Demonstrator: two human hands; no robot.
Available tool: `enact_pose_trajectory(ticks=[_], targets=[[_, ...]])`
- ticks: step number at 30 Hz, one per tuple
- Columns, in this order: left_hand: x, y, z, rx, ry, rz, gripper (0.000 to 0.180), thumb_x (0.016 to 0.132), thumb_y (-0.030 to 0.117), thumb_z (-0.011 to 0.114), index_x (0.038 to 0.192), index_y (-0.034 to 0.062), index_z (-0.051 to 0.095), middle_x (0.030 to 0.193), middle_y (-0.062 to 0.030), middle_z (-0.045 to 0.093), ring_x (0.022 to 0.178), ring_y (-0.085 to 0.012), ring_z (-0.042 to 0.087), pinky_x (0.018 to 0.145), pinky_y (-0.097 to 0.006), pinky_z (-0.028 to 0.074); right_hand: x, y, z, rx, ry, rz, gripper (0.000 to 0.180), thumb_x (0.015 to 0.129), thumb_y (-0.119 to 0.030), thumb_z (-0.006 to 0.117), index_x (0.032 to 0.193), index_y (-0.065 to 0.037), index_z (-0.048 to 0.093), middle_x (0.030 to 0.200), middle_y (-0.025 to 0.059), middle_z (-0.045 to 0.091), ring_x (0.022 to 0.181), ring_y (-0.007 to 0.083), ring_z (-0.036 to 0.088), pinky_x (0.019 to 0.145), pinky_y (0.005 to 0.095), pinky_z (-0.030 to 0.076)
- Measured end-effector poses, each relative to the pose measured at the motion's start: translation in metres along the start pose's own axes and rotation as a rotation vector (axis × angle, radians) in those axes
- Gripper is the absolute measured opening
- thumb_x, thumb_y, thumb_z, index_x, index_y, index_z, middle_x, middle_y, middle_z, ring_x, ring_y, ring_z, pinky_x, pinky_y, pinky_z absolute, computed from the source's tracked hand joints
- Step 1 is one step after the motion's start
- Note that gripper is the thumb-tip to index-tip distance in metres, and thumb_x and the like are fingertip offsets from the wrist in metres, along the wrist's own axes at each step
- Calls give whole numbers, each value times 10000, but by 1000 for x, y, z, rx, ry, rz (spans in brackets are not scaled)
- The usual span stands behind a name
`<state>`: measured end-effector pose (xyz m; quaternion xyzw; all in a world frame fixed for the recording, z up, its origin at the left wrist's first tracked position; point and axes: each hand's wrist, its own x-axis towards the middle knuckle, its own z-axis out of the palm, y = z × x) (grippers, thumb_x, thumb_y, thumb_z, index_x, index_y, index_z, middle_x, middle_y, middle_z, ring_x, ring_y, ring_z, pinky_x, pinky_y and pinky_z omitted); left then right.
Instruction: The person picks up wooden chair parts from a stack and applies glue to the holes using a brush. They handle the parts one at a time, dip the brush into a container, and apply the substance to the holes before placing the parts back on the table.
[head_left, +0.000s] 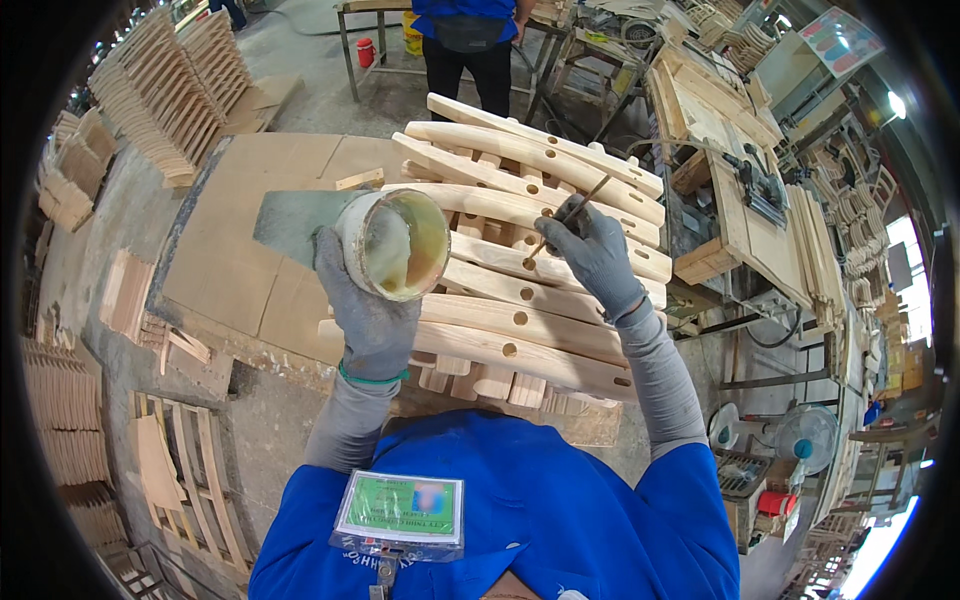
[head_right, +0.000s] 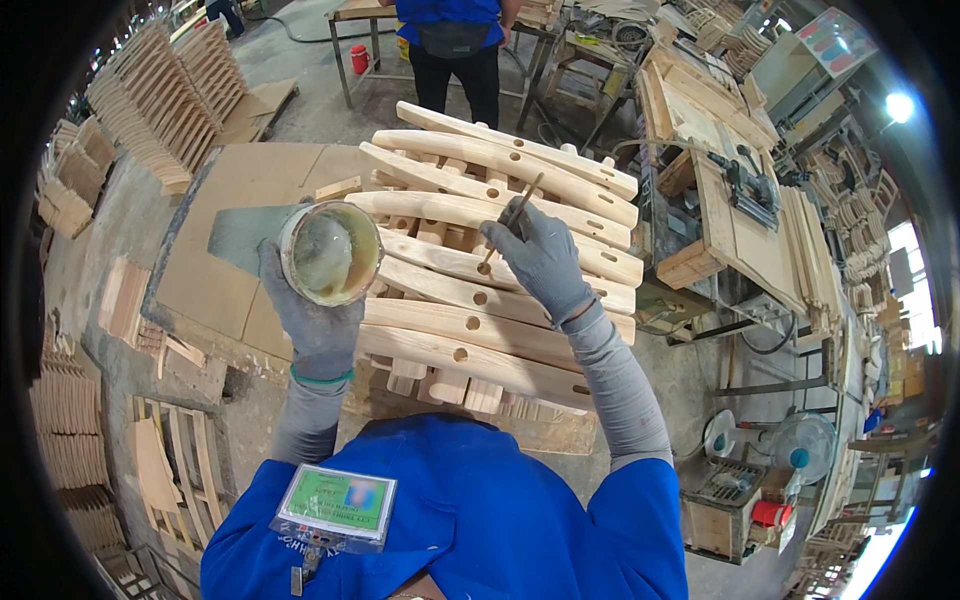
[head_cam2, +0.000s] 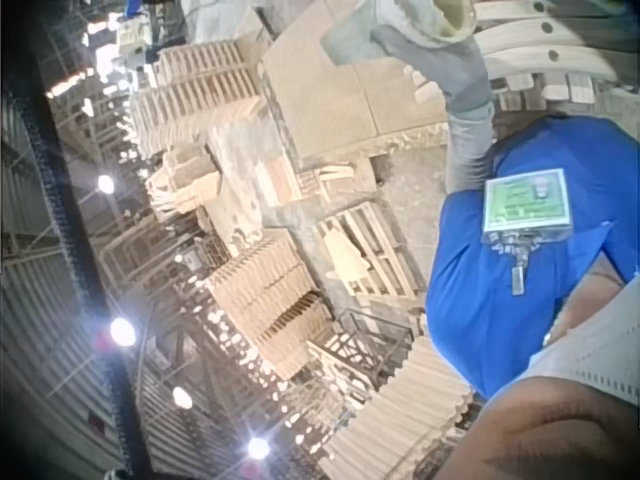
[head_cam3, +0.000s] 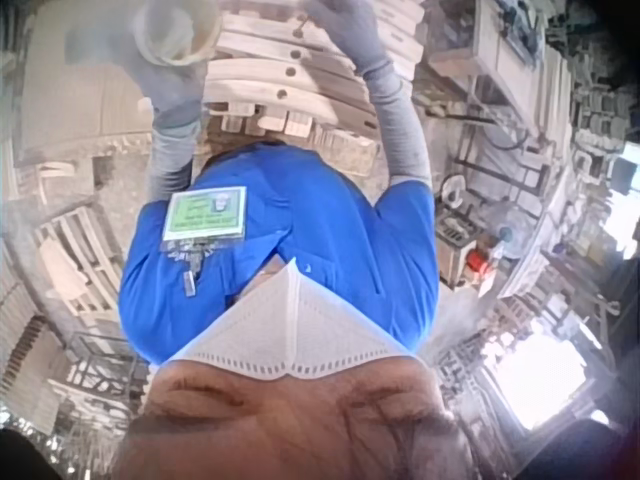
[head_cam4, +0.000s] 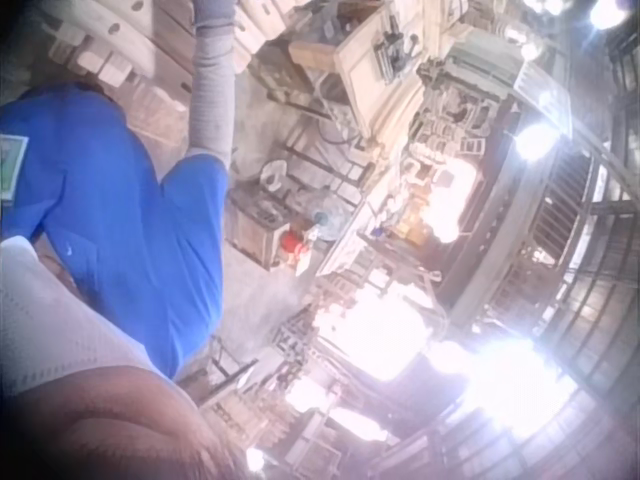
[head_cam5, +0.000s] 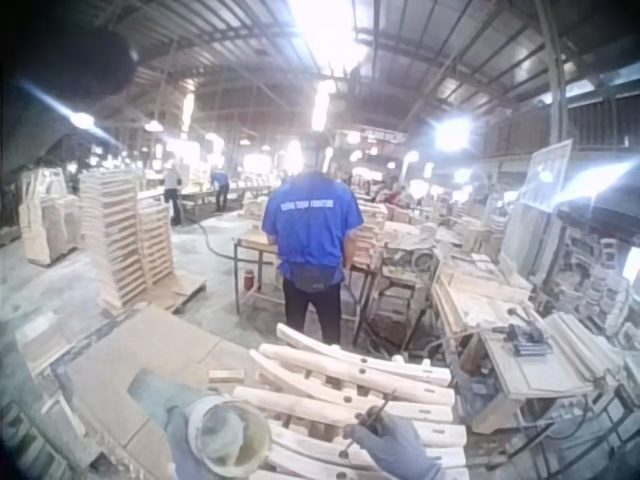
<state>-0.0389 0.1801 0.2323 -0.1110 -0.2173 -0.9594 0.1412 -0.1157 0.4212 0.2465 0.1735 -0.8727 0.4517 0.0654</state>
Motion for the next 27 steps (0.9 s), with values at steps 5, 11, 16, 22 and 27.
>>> enact_pose_trajectory(ticks=[5, 11, 16, 22, 27], targets=[[-5, -15, -37, 979, 80, 359, 507, 986, 310, 424, 1410, 89, 253, 1388, -109, 380, 1269, -241, 409, 1037, -418, 421, 0, -10, 11, -102, -23, -89, 248, 856, -248, 646, 820, -16, 566, 583, 127, 546, 507, 274, 527, 507, 358, 413], [-4, -6, -14, 183, 42, 5, 422, 995, 277, 400, 1366, 93, 317, 1354, -118, 407, 1234, -230, 427, 1019, -388, 438, -5, -20, 7, -187, -17, -10, 252, 855, -260, 649, 828, -22, 571, 605, 123, 566, 523, 280, 544, 523, 354, 424], [-1, -11, -3, 415, -35, 50, 457, 994, 407, 349, 1321, 95, 415, 1300, -106, 478, 1208, -229, 468, 988, -386, 455, -8, -13, -6, -54, -10, -34, 199, 856, -184, 639, 896, 7, 602, 741, 125, 632, 635, 229, 595, 569, 321, 457], [4, -11, 22, 104, 166, -155, 482, 991, 417, 321, 1312, 80, 448, 1270, -113, 520, 1187, -235, 504, 1013, -386, 429, -45, -96, -43, 509, 92, 143, 151, 804, -19, 688, 921, 36, 611, 893, 143, 677, 850, 145, 644, 745, 261, 534], [-13, -23, 37, -27, -150, -172, 462, 979, 297, 367, 1317, -14, 410, 1274, -135, 523, 1196, -235, 514, 1025, -369, 420, -71, -103, -20, 649, 202, -238, 154, 826, 98, 616, 943, 35, 539, 977, 202, 648, 883, 193, 647, 763, 294, 540]])
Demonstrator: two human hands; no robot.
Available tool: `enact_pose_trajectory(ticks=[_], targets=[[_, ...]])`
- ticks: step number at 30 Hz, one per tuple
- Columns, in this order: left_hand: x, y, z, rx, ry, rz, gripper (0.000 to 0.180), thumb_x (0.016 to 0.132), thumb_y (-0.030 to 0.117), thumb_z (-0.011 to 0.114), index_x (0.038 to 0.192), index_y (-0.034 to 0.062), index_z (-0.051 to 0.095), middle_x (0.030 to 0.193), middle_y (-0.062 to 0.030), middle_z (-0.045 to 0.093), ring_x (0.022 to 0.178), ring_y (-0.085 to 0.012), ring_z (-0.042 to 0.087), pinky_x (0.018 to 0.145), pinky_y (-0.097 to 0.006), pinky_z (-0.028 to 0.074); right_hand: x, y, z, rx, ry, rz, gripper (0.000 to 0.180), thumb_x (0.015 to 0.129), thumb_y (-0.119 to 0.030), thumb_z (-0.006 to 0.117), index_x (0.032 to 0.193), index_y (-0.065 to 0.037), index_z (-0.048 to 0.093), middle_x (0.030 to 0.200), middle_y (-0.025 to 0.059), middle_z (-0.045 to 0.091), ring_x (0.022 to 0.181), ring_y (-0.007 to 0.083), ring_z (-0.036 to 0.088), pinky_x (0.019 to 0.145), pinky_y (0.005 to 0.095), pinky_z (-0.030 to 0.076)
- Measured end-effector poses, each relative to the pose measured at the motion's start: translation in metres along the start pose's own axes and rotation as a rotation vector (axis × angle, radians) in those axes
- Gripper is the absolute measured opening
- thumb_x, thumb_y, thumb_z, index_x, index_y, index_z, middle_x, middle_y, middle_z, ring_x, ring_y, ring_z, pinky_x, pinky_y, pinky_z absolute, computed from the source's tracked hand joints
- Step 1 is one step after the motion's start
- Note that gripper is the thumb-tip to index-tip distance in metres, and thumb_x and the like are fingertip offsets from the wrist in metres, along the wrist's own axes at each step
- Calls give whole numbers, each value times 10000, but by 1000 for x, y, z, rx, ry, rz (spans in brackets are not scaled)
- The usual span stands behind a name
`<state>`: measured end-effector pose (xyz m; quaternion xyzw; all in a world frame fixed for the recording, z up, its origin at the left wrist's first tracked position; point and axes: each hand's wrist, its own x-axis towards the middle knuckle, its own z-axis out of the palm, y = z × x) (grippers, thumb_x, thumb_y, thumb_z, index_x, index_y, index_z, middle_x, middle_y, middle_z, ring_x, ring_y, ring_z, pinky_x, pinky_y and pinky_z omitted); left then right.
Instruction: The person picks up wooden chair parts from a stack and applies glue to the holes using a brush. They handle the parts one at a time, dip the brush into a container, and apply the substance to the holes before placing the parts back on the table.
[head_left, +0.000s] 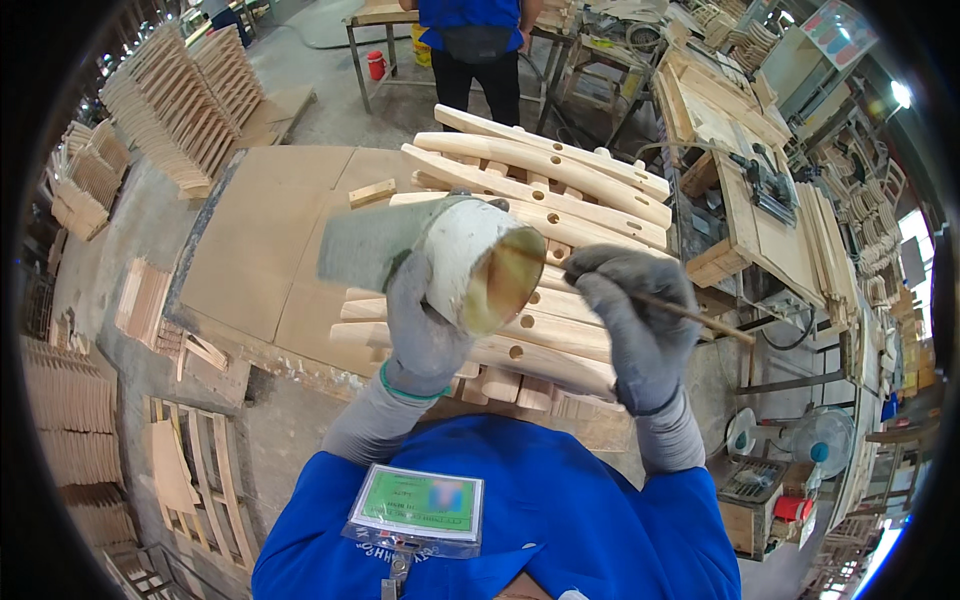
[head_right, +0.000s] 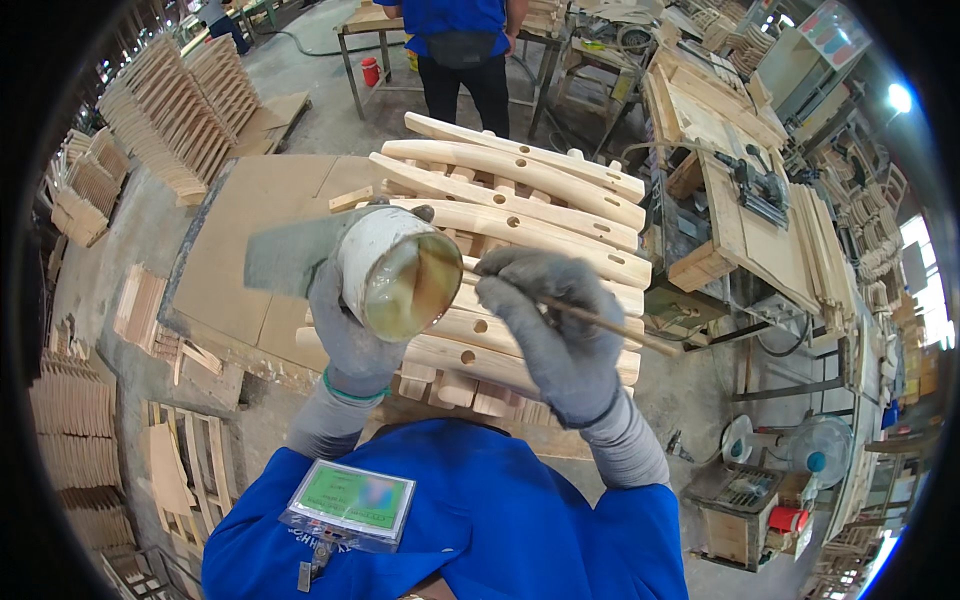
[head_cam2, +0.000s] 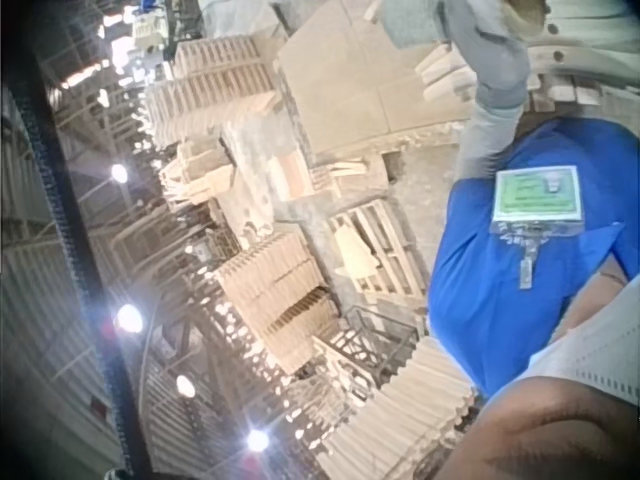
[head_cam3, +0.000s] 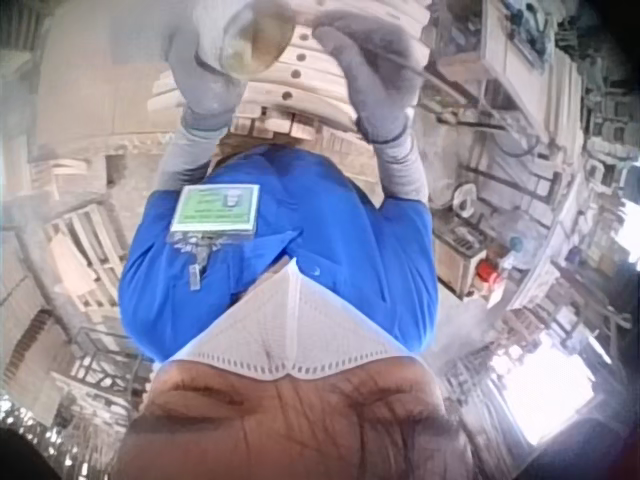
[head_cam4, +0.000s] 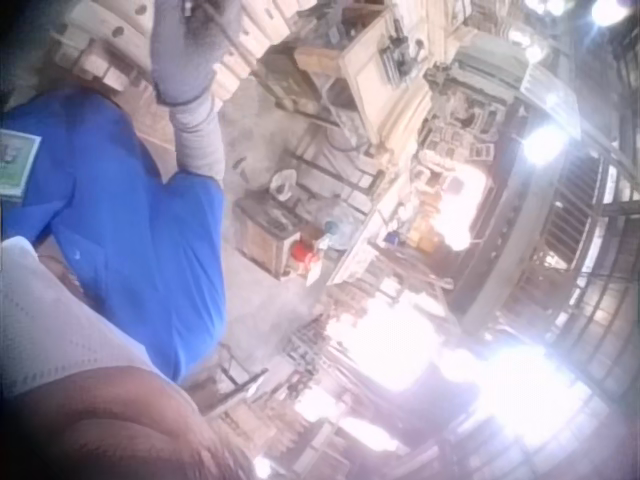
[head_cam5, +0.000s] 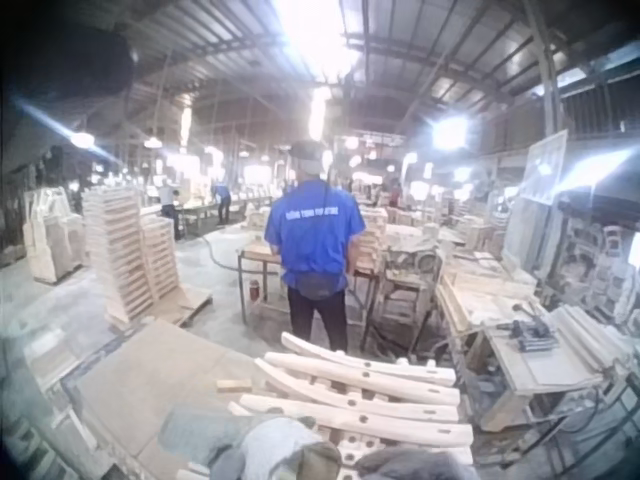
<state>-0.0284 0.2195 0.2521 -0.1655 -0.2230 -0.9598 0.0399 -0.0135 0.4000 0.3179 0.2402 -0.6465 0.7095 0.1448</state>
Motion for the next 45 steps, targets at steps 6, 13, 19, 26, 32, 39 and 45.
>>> enact_pose_trajectory(ticks=[6, 13, 19, 26, 32, 39, 45], targets=[[-3, 6, 8, 29, -17, -7, 513, 957, 347, 387, 1329, -6, 384, 1283, -146, 503, 1147, -263, 554, 942, -398, 508, -20, -8, 1, 132, 31, 23, 169, 842, 93, 588, 983, 18, 532, 1007, 223, 636, 928, 223, 643, 802, 327, 535], [-3, 0, 12, 226, 97, 124, 553, 943, 442, 302, 1333, 67, 418, 1318, -121, 481, 1227, -249, 469, 1071, -390, 362, -48, -9, -1, -240, -212, -203, 179, 828, 48, 634, 977, 19, 538, 1025, 254, 634, 970, 316, 648, 828, 419, 535], [4, 2, 21, -268, 26, 82, 518, 918, 222, 548, 1340, 52, 301, 1324, -117, 424, 1184, -237, 477, 1029, -378, 402, -61, 9, -4, 107, 62, -101, 191, 855, 14, 582, 991, -31, 456, 991, 237, 609, 969, 377, 628, 824, 488, 556], [12, -21, 16, 28, 106, 67, 418, 941, 276, 482, 1275, 39, 398, 1249, -89, 499, 1151, -205, 512, 993, -352, 434, -59, 10, -8, 145, 136, -33, 134, 850, -18, 539, 945, -17, 445, 929, 241, 598, 877, 342, 646, 761, 460, 573], [20, -15, -7, 114, 266, 60, 399, 971, 355, 394, 1203, 51, 510, 1163, -52, 577, 1115, -172, 543, 970, -321, 448, 16, 6, -87, -179, 419, 195, 133, 896, -83, 583, 920, 45, 558, 835, 150, 660, 755, 190, 654, 719, 309, 553], [23, -19, -14, 52, 275, -5, 399, 969, 370, 383, 1198, 70, 515, 1159, -58, 576, 1098, -176, 550, 962, -332, 456, 60, 86, -185, -418, 420, 313, 236, 834, -198, 699, 882, 10, 598, 796, 55, 630, 678, 76, 561, 595, 219, 480], [25, -13, -13, 70, 337, -4, 412, 959, 369, 380, 1204, 68, 518, 1164, -75, 579, 1094, -202, 558, 940, -364, 480, 66, 115, -195, -435, 446, 355, 232, 834, -218, 700, 878, 1, 633, 793, 41, 659, 668, 78, 569, 613, 246, 456]])
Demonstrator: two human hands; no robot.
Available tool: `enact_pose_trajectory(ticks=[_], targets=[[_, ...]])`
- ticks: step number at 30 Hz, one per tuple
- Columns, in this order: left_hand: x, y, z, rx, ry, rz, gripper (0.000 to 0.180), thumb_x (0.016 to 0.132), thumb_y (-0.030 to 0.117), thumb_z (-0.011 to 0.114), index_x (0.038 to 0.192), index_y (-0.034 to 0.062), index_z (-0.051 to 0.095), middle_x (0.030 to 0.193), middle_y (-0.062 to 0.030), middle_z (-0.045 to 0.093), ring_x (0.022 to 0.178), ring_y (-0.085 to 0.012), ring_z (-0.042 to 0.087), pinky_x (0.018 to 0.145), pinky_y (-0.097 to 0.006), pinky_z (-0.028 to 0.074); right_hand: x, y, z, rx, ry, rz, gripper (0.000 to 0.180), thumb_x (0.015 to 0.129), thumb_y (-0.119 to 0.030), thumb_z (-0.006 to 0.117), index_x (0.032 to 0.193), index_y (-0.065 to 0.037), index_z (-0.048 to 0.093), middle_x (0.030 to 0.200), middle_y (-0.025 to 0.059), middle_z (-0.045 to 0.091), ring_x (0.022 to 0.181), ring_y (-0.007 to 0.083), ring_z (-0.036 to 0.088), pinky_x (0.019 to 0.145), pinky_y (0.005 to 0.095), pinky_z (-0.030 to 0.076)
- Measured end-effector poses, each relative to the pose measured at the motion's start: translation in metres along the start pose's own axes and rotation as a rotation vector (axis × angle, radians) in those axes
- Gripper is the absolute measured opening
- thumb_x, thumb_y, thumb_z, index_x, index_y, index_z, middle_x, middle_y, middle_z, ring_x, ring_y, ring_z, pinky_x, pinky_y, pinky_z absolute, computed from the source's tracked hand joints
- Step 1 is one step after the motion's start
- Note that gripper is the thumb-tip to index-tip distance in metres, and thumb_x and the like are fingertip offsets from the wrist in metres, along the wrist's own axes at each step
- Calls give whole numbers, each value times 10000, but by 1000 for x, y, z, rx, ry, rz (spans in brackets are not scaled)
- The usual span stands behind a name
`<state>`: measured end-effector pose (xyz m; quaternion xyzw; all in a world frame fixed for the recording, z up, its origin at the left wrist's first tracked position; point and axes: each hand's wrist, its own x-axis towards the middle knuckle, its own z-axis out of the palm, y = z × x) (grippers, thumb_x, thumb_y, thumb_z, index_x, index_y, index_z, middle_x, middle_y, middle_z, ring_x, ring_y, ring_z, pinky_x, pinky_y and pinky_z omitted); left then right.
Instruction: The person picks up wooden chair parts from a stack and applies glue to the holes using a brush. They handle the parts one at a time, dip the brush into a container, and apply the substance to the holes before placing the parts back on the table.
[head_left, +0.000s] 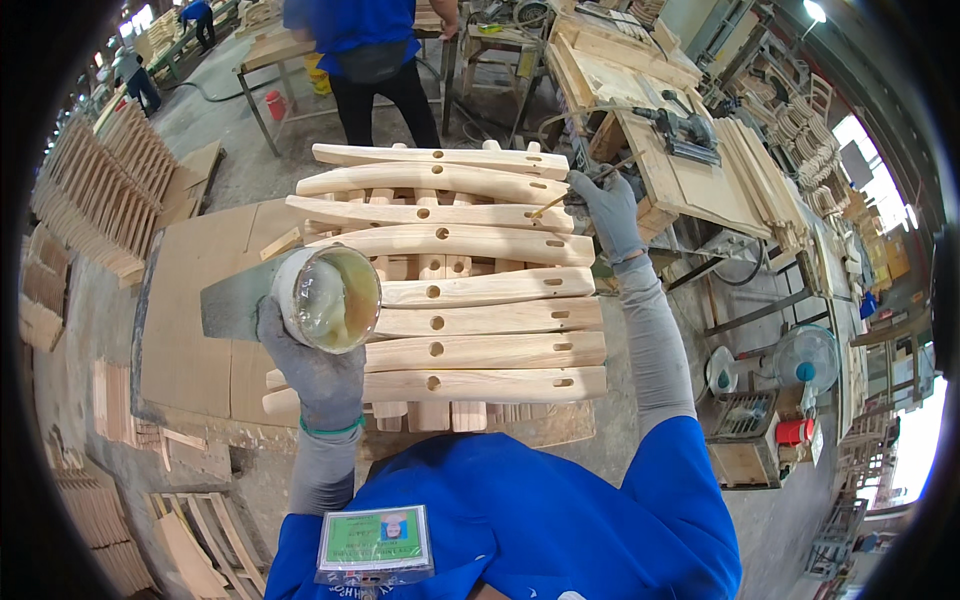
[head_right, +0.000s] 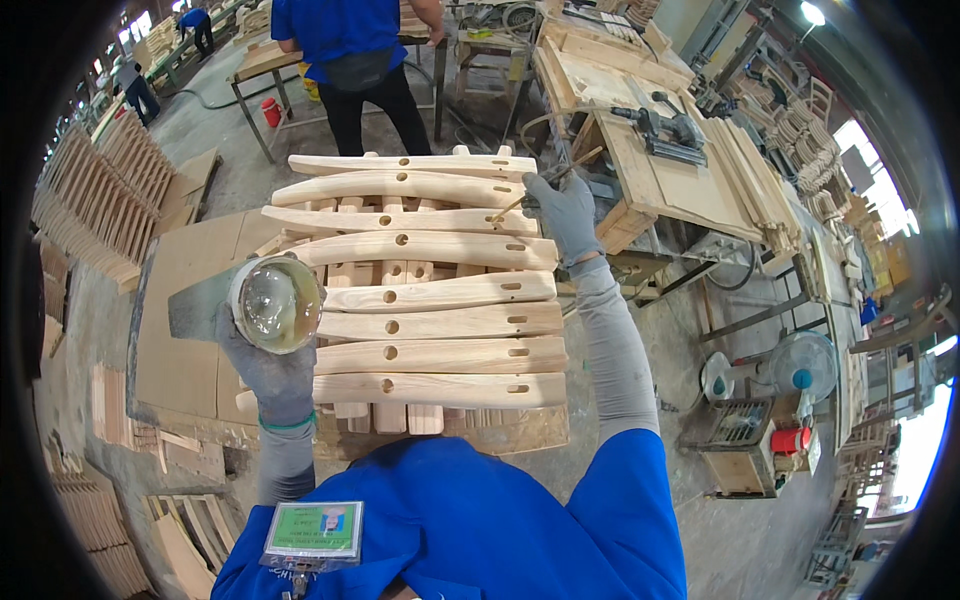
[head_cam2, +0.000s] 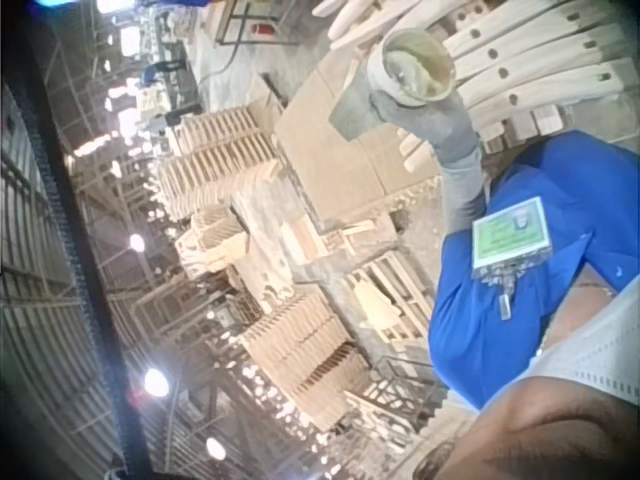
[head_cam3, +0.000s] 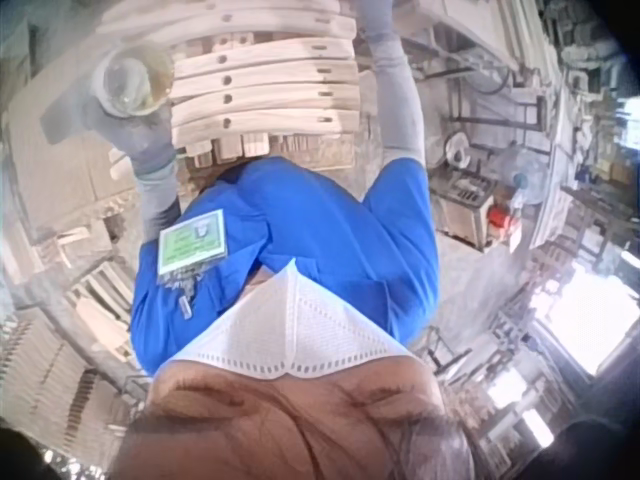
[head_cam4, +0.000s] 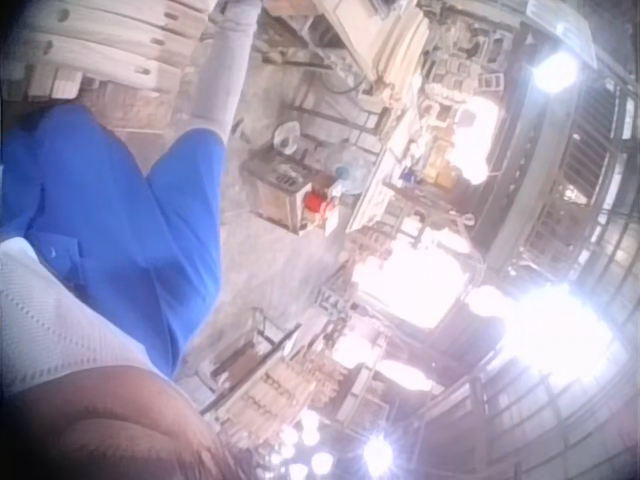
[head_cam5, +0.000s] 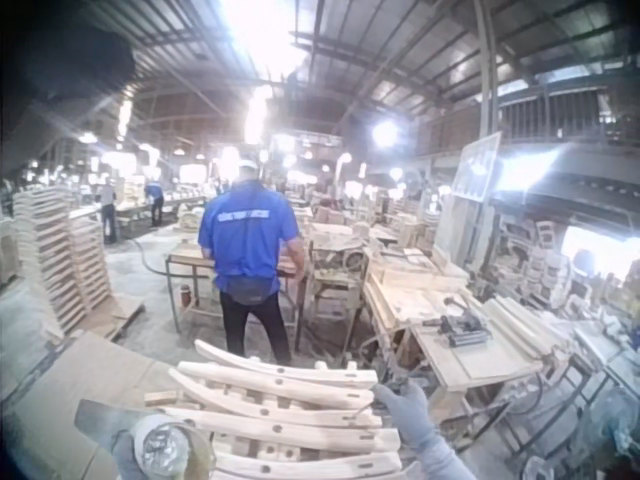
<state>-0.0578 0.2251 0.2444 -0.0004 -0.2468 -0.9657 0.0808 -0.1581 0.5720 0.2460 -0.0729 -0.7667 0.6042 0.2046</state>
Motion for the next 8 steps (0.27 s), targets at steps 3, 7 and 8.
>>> enact_pose_trajectory(ticks=[3, 7, 8], targets=[[4, 4, -18, -5, 56, 36, 468, 949, 401, 375, 1229, 54, 519, 1189, -113, 580, 1097, -253, 568, 926, -434, 502, 0, -10, 8, -210, 5, -14, 274, 822, -249, 719, 890, -1, 625, 805, 50, 658, 682, 93, 577, 633, 257, 471], [4, 3, -18, 13, 108, 48, 467, 945, 401, 385, 1242, 62, 508, 1201, -116, 575, 1121, -268, 556, 945, -455, 486, 7, -4, 23, -166, -82, 38, 328, 812, -268, 728, 978, -13, 607, 841, 79, 664, 707, 182, 613, 706, 327, 535], [6, 0, -15, 9, 94, 31, 467, 945, 401, 385, 1242, 62, 508, 1201, -116, 575, 1121, -268, 556, 945, -455, 486, 17, 16, 23, -138, -107, 65, 340, 812, -266, 726, 1009, -17, 602, 854, 88, 667, 711, 217, 626, 730, 356, 557]])
